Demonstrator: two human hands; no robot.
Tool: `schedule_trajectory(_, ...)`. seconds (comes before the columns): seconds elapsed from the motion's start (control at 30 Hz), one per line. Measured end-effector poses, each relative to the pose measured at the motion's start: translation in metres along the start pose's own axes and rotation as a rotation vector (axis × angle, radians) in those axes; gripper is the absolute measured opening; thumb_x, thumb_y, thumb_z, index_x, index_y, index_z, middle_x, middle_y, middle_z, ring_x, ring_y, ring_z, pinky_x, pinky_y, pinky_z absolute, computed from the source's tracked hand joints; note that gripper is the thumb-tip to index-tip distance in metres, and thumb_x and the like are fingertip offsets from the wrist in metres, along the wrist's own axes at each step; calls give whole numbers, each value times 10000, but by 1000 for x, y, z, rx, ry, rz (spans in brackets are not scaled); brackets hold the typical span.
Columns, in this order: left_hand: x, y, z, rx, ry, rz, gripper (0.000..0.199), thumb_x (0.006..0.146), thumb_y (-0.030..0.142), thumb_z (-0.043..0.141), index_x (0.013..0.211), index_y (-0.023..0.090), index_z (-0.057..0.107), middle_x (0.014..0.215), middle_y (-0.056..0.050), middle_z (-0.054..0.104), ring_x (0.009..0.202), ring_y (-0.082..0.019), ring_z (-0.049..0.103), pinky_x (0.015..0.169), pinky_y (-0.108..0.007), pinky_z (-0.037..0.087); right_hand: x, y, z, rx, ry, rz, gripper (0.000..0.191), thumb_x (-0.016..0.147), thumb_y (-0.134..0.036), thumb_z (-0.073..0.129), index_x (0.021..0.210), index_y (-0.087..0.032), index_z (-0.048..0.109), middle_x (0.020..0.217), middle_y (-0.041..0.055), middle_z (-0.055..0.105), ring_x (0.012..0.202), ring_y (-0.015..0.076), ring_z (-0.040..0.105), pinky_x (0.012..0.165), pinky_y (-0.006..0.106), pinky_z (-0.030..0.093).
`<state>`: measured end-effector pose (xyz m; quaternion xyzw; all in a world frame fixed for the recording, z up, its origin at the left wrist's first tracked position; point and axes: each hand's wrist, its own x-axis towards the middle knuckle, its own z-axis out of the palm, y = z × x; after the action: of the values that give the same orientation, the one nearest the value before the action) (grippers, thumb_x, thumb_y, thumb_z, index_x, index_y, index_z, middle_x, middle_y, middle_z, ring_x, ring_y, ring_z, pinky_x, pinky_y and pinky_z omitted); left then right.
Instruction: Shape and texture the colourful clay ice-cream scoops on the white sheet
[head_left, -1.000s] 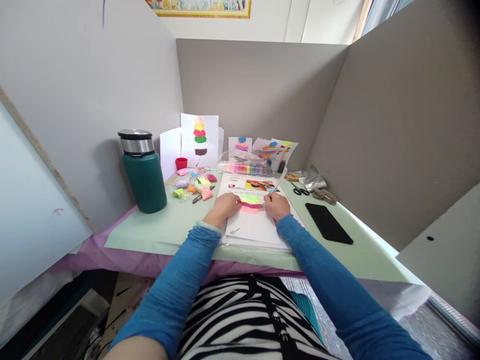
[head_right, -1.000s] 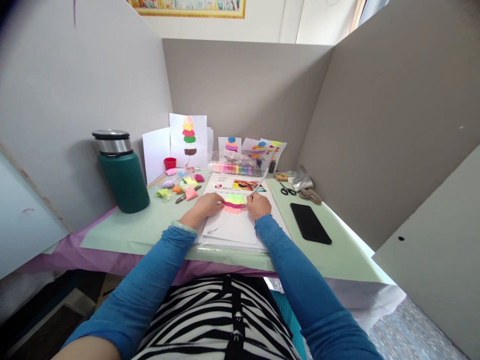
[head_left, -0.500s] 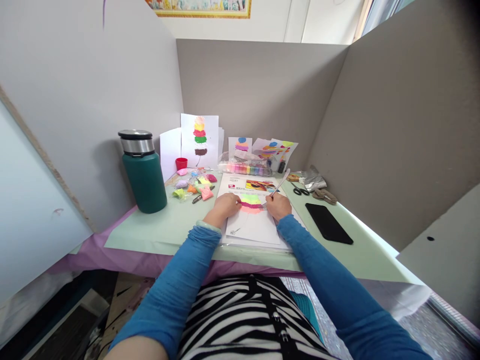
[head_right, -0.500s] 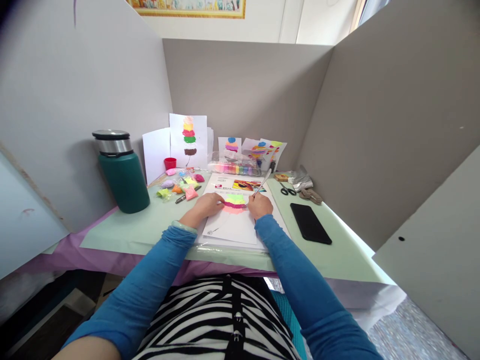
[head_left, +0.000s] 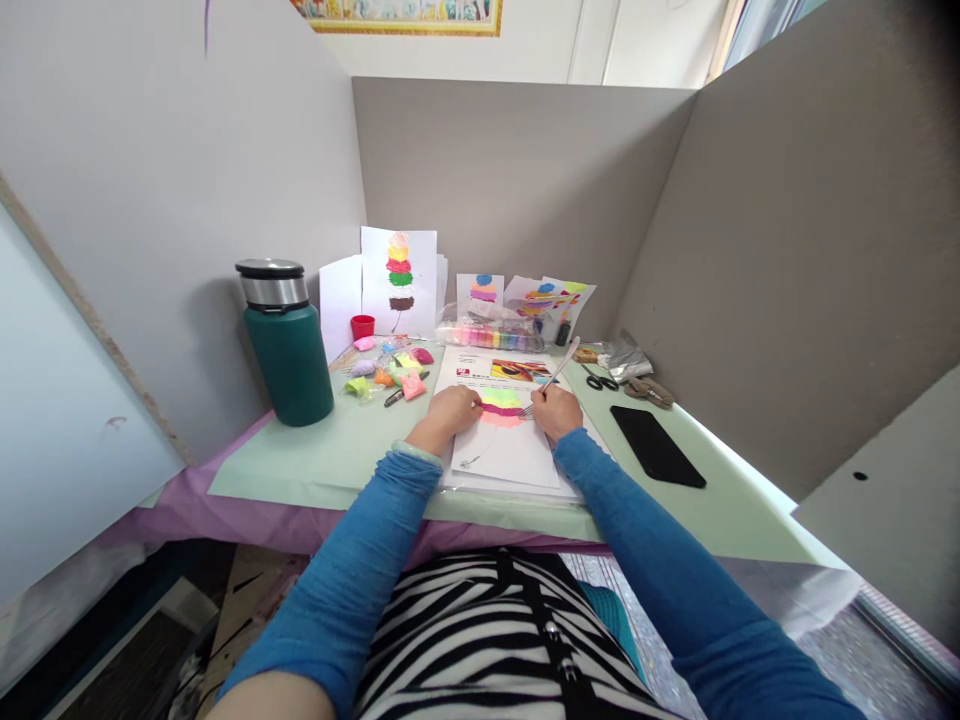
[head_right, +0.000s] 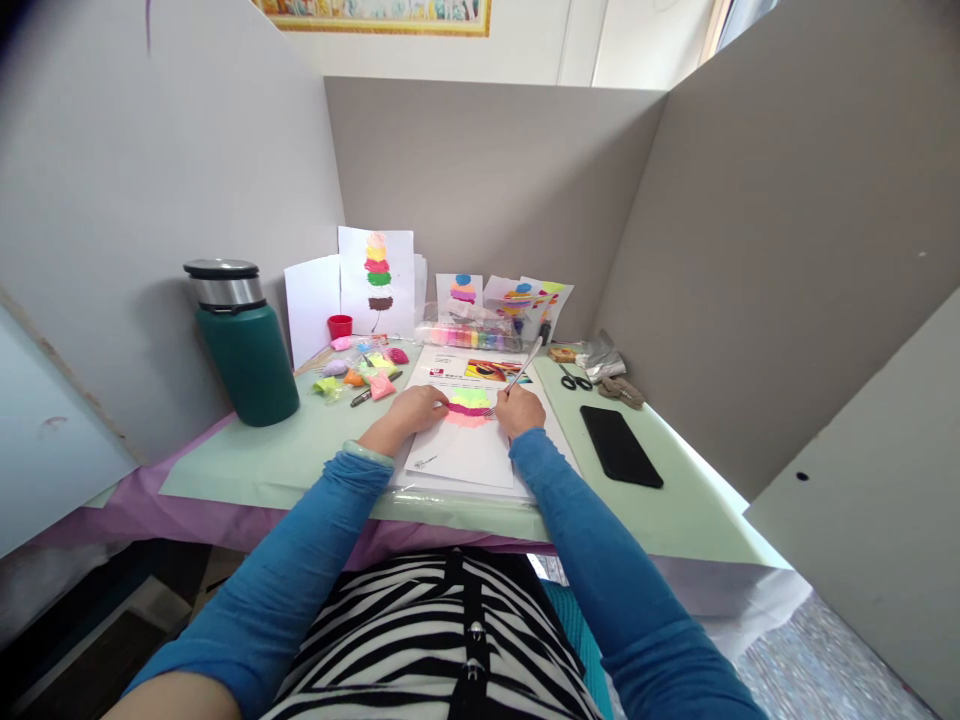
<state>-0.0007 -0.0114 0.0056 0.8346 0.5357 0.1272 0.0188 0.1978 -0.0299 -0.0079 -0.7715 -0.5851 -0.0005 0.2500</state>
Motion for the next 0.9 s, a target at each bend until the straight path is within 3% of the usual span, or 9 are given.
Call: schedule_trajectory(0.9, 0, 0, -1, -3, -4, -3, 357, 822, 271, 493, 1100, 229, 712, 1165, -60, 678, 1063, -210, 612, 916, -273, 467, 0, 0, 0, 15, 0, -16, 340, 909, -295, 400, 1040, -149, 679, 1020, 140, 704, 972, 224, 634, 811, 274, 421)
